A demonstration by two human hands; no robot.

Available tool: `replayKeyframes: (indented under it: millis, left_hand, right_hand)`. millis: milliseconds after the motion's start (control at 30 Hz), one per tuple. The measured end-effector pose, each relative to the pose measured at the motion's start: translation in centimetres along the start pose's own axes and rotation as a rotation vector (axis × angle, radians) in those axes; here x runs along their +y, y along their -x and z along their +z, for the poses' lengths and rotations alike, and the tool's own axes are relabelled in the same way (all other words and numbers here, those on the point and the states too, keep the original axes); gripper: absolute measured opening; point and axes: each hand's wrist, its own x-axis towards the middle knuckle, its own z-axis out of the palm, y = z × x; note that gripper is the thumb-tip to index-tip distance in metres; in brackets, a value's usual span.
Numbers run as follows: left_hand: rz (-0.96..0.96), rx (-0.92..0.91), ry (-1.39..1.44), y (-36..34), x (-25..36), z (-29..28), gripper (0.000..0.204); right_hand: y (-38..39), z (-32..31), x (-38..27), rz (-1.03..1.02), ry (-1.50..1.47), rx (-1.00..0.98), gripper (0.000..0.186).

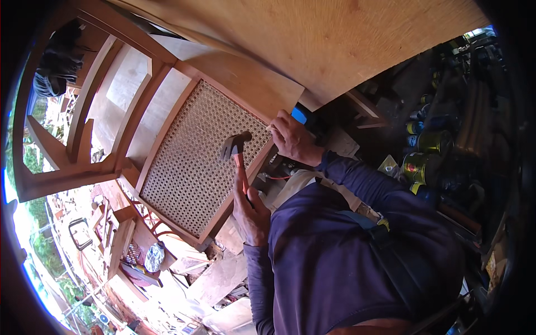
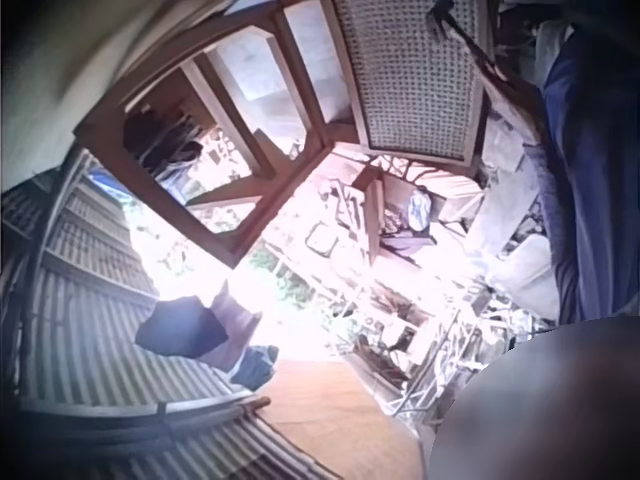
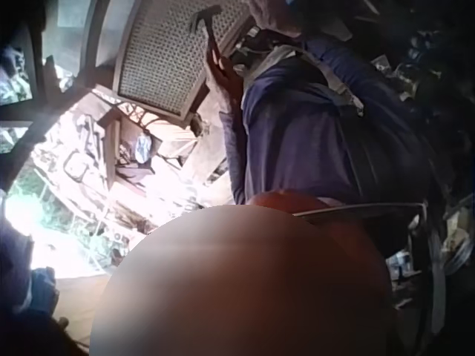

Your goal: The recorder is repairing or installing caning on the seat of a wooden chair using a chisel and a hammer.

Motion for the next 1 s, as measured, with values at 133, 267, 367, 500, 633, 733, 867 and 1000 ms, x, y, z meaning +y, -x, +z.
replayKeyframes:
  millis: [133, 267, 367, 500, 633, 733, 867, 1000]
  left_hand:
    - [-0.016, -0.123, 0.016, -0.6, 0.2, 1.0, 0.056]
    - [0.282, -0.117, -0.131, -3.0, 4.1, 1.1, 0.065]
    - [0.293, -0.163, -0.248, -2.9, 3.2, 2.6, 0.070]
    - [0.313, -0.174, -0.281, -3.2, 4.4, 3.3, 0.076]
    - [0.385, -0.120, -0.274, -3.0, 5.0, 4.5, 0.077]
    - [0.351, -0.170, -0.300, -3.1, 5.7, 4.6, 0.076]
    - [0.327, -0.180, -0.315, -2.7, 5.3, 3.7, 0.076]
    - [0.289, -0.195, -0.368, -2.0, 5.1, 2.8, 0.076]
  right_hand:
    - [0.2, 0.3, -0.5, 0.051, 0.116, 0.011, 0.018]
    - [0.0, -0.1, -0.8, 0.080, 0.101, 0.043, 0.020]
    - [-0.1, -0.7, -0.4, 0.054, 0.088, 0.065, 0.020]
    - [0.0, -1.8, 0.0, 0.044, 0.075, 0.116, 0.018]
    - [-0.5, -2.8, 0.8, 0.054, 0.053, 0.140, 0.018]
    - [-1.1, -3.6, 1.1, 0.053, 0.056, 0.128, 0.018]
    - [-0.5, -3.2, 0.5, 0.080, 0.007, 0.162, 0.016]
    - [0.6, -2.4, 0.4, 0.096, -0.172, 0.216, 0.016]
